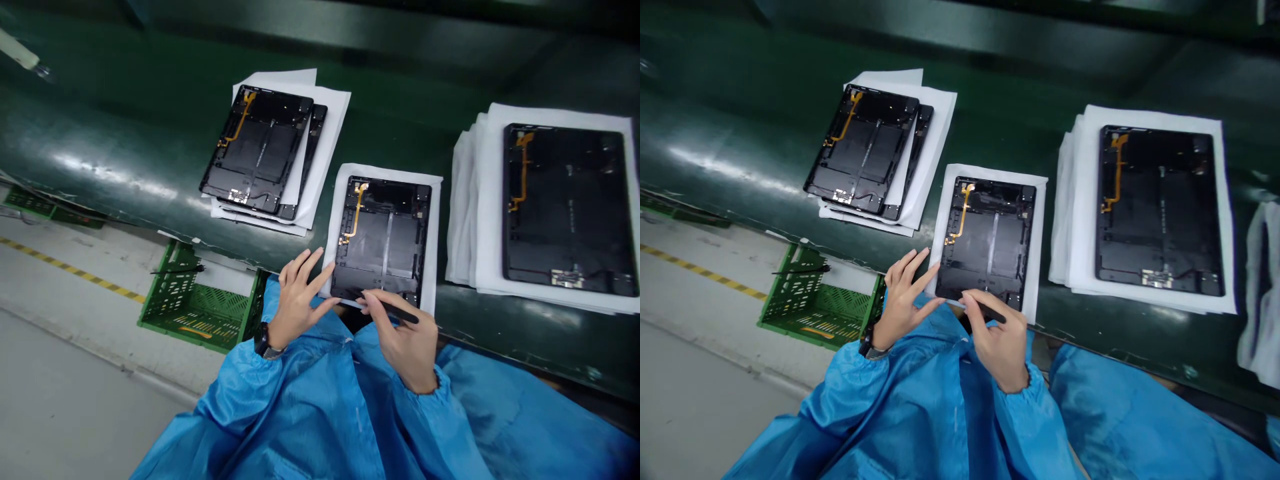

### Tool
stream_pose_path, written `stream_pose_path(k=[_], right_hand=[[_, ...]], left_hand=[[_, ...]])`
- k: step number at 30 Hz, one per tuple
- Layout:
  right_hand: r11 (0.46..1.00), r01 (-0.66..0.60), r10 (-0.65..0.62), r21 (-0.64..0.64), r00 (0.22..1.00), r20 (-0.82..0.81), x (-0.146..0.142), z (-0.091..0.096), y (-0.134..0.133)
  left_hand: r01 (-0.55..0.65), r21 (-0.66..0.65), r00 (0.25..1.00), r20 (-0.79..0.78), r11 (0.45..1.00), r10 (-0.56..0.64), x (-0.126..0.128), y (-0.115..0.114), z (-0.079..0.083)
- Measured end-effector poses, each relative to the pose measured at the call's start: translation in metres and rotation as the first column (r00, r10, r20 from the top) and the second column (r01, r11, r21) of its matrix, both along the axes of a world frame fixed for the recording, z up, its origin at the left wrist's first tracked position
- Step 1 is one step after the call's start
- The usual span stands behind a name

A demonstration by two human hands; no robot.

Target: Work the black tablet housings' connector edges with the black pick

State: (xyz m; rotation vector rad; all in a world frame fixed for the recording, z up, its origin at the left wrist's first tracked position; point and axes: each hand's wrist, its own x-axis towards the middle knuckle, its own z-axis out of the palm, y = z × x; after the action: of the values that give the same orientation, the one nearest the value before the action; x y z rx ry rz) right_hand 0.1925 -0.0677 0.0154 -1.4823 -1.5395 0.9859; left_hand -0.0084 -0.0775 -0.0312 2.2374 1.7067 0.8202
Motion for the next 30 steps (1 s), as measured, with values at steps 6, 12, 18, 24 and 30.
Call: stream_pose_path(k=[6, 12, 18, 24, 30], right_hand=[[0.998, 0.004, -0.008, 0.055, 0.997, 0.074, 0.003, 0.002, 0.000], [0.998, 0.066, -0.067, 0.017, 0.995, 0.075, 0.008, 0.000, -0.003], [0.993, 0.091, -0.103, 0.080, 0.983, 0.154, 0.011, 0.004, -0.006], [0.988, 0.075, -0.105, 0.135, 0.966, 0.235, 0.009, 0.011, -0.005], [0.992, 0.094, -0.111, 0.086, 0.970, 0.215, 0.012, 0.012, -0.004]], left_hand=[[-0.002, -0.001, 1.000, -0.002, 1.000, 0.002, -0.001, 0.000, 0.000], [-0.004, -0.001, 1.000, -0.013, 1.000, 0.004, 0.000, -0.001, 0.000], [-0.007, -0.010, 1.000, -0.016, 1.000, 0.007, -0.001, 0.000, 0.000], [-0.012, -0.021, 1.000, -0.018, 1.000, 0.012, 0.000, -0.001, 0.000], [-0.014, -0.004, 1.000, -0.016, 1.000, 0.014, 0.000, 0.000, -0.001]])
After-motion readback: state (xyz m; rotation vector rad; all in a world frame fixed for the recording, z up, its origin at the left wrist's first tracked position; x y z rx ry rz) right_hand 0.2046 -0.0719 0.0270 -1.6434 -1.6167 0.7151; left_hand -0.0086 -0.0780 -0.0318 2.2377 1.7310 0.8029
